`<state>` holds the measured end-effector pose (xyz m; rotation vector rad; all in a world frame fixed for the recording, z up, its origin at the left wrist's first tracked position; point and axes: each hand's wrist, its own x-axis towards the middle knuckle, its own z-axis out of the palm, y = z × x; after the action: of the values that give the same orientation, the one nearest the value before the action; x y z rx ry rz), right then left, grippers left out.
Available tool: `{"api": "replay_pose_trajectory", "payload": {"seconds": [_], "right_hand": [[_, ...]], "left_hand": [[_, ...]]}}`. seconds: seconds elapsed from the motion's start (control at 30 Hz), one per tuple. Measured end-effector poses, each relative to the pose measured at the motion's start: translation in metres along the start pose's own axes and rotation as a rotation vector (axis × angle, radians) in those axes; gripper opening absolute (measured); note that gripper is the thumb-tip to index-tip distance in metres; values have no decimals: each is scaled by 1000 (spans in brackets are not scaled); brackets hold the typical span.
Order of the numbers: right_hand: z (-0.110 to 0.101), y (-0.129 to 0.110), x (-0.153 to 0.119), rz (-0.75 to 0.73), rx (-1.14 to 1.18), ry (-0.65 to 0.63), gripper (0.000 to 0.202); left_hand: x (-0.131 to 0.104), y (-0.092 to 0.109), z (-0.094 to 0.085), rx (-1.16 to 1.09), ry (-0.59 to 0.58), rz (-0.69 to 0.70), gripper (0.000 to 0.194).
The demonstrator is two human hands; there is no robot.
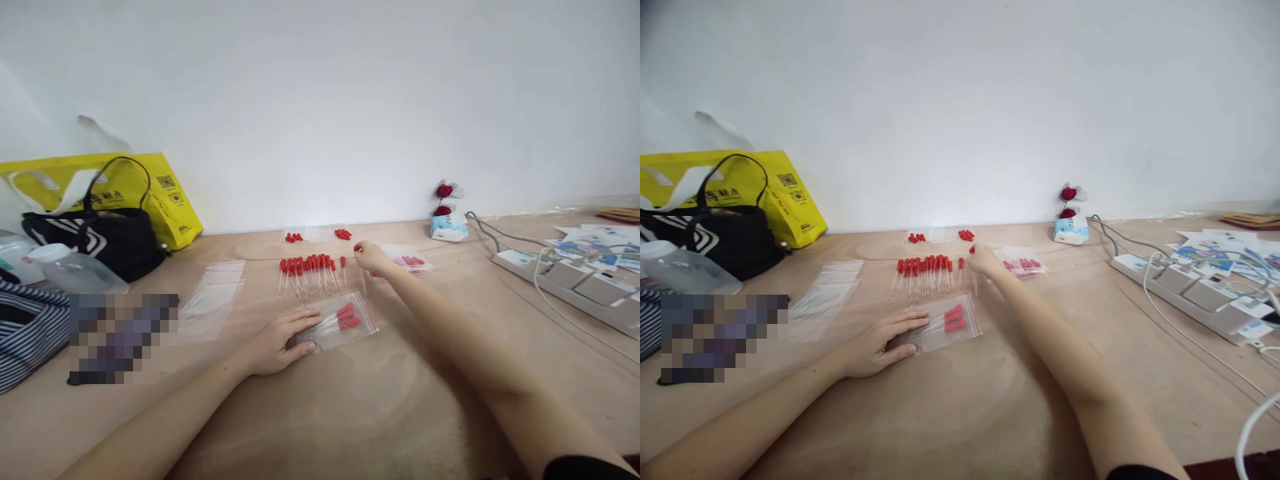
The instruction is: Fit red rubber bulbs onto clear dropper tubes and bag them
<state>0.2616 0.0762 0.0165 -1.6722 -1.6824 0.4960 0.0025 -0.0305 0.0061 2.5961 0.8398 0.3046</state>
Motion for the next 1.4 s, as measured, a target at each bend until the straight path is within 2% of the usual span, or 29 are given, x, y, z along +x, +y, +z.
{"api": "replay_pose_trajectory", "payload": {"seconds": [0.1,0.13,0.23,0.3,0.47,0.6,0.77,0.93,1.1,1.27,1.4], "right_hand": [[-16,15,-24,30,103,89,21],[-18,20,-34,36,225,144,24],[-19,35,-62,47,546,253,33],[-16,42,-76,68,660,286,31],[-5,48,-88,135,801,360,28],[6,46,-88,136,854,354,27],[13,40,-94,125,919,239,31],[5,32,-101,131,862,-32,37],[-4,24,-104,52,821,-188,39],[0,22,-102,3,731,-425,36],[6,23,-99,-17,714,-478,33]], "left_hand": [[1,-1,0,15,-4,-2,44],[1,-1,0,17,-5,-6,44],[2,-1,0,18,-5,-14,44],[2,-1,0,19,3,-8,43],[3,0,0,35,16,-7,43],[3,-1,-1,48,2,1,42],[3,-1,-1,28,7,-2,42],[2,-1,0,6,21,-1,43],[2,-1,0,7,19,-10,44],[2,-1,0,20,13,-16,45],[2,1,-1,39,1,-24,45]]}}
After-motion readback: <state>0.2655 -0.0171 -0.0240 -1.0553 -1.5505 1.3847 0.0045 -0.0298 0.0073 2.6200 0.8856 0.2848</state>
